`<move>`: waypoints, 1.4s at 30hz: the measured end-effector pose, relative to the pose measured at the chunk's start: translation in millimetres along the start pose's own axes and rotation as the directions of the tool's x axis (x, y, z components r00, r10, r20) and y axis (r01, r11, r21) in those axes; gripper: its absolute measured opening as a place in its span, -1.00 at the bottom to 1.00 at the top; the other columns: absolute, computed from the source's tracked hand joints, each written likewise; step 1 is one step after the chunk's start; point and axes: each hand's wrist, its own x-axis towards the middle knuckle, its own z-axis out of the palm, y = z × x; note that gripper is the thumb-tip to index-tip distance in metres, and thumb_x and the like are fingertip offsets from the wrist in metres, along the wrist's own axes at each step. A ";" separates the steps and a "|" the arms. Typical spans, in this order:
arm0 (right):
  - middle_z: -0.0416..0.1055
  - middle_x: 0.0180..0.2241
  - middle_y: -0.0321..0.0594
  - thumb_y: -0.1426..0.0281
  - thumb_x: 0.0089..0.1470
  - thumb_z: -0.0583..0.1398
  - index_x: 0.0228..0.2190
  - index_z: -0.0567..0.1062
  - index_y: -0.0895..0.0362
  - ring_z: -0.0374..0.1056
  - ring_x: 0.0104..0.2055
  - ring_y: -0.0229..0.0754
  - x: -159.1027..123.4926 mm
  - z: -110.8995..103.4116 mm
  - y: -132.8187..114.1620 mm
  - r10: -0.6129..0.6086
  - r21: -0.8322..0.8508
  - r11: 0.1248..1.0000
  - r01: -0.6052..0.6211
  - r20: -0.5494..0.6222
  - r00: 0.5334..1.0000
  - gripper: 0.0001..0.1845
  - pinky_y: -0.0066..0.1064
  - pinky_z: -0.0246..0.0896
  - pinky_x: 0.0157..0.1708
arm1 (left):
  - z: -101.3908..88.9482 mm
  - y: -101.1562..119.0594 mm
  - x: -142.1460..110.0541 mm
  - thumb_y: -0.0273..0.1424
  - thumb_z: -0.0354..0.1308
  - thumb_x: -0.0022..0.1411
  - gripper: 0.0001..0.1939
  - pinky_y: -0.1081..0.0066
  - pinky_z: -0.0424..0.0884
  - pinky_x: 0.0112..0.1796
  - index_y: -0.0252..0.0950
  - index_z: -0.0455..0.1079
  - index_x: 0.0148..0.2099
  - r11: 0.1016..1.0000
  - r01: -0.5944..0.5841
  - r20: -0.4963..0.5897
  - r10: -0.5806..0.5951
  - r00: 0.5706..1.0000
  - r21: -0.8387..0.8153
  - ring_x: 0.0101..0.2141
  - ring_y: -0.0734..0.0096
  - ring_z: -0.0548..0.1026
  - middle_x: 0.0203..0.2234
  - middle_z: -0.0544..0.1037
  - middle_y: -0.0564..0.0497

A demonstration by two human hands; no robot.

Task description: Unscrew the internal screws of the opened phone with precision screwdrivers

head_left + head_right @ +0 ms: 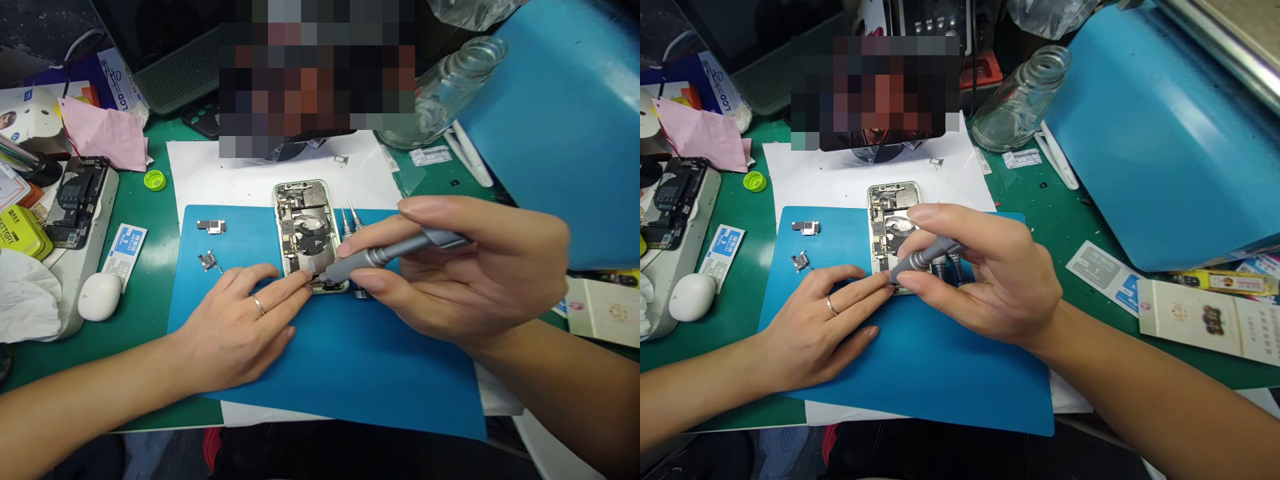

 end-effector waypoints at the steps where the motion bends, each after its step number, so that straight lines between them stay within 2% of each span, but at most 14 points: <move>1: 0.60 -0.37 -0.26 0.54 0.11 0.35 0.28 0.34 -0.07 0.57 -0.42 -0.13 0.8 -0.2 -0.2 -0.010 0.002 1.000 0.010 0.004 1.000 -0.24 -0.38 0.57 -0.50 | 0.1 -0.1 0.2 -0.43 0.04 0.49 -0.56 0.06 0.38 -0.01 -0.47 0.26 0.33 1.000 -0.001 0.001 0.001 1.000 -0.001 0.11 -0.02 0.35 0.31 0.36 -0.10; 5: 0.60 -0.39 -0.27 0.54 0.12 0.34 0.29 0.33 -0.08 0.56 -0.45 -0.15 2.8 -1.1 -0.7 -0.028 0.004 1.000 0.028 0.022 0.999 -0.24 -0.38 0.57 -0.50 | -0.5 0.1 1.1 -0.44 0.03 0.49 -0.58 0.07 0.36 -0.03 -0.46 0.27 0.32 1.000 -0.001 -0.004 0.001 1.000 0.000 0.09 -0.01 0.36 0.30 0.38 -0.11; 13: 0.60 -0.37 -0.27 0.56 0.08 0.34 0.27 0.37 -0.10 0.58 -0.42 -0.08 0.0 -2.4 1.8 -0.012 0.009 1.000 0.012 -0.020 1.000 -0.23 -0.32 0.58 -0.48 | -3.2 2.1 1.0 -0.44 0.05 0.46 -0.73 0.06 0.29 -0.06 -0.38 0.41 0.13 0.999 0.020 -0.012 -0.020 1.000 0.050 0.09 -0.01 0.38 0.27 0.39 -0.20; 18: 0.63 -0.31 -0.32 0.50 0.07 0.36 0.24 0.38 -0.22 0.58 -0.41 -0.06 -8.6 -2.6 6.0 0.056 -0.087 0.994 -0.060 -0.049 0.997 -0.24 -0.28 0.56 -0.50 | -2.5 1.5 0.2 -0.42 0.05 0.47 -0.67 0.07 0.29 -0.03 -0.39 0.37 0.20 0.999 0.024 -0.002 -0.024 1.000 0.043 0.09 -0.01 0.37 0.24 0.42 -0.21; 22: 0.63 -0.17 -0.34 0.52 0.09 0.35 0.26 0.32 -0.33 0.60 -0.37 -0.06 -16.7 -3.0 9.2 0.128 -0.113 0.986 -0.127 0.005 0.992 -0.18 -0.22 0.59 -0.45 | -1.9 1.0 -0.1 -0.39 0.04 0.48 -0.61 0.06 0.30 -0.03 -0.40 0.32 0.27 0.999 0.022 0.010 -0.023 1.000 0.043 0.10 -0.01 0.36 0.24 0.42 -0.20; 30: 0.60 -0.15 -0.34 0.59 0.03 0.37 0.29 0.30 -0.20 0.61 -0.32 -0.12 -17.1 -2.8 13.8 0.082 -0.095 0.993 -0.076 0.053 0.995 -0.11 -0.28 0.59 -0.38 | -2.3 1.2 -0.2 -0.37 0.01 0.50 -0.61 0.05 0.31 -0.05 -0.41 0.34 0.27 0.998 0.018 0.025 -0.020 0.999 0.054 0.10 0.01 0.36 0.22 0.44 -0.18; 34: 0.61 -0.14 -0.34 0.58 0.06 0.36 0.28 0.32 -0.23 0.60 -0.32 -0.11 -16.9 -2.7 14.0 0.126 -0.071 0.990 -0.122 0.062 0.990 -0.15 -0.26 0.62 -0.35 | -2.2 1.0 0.9 -0.37 0.01 0.51 -0.60 0.05 0.30 -0.05 -0.43 0.33 0.28 0.998 0.022 0.034 -0.024 0.999 0.054 0.10 0.01 0.36 0.22 0.45 -0.17; 42: 0.62 -0.15 -0.34 0.52 0.08 0.38 0.23 0.37 -0.15 0.61 -0.34 -0.12 -15.2 -2.3 15.4 0.096 -0.092 0.992 -0.091 0.057 0.994 -0.26 -0.32 0.62 -0.38 | -3.5 0.6 3.3 -0.37 -0.04 0.53 -0.59 0.06 0.31 -0.05 -0.47 0.33 0.28 0.997 0.013 0.053 -0.017 0.998 0.082 0.09 0.01 0.37 0.22 0.45 -0.20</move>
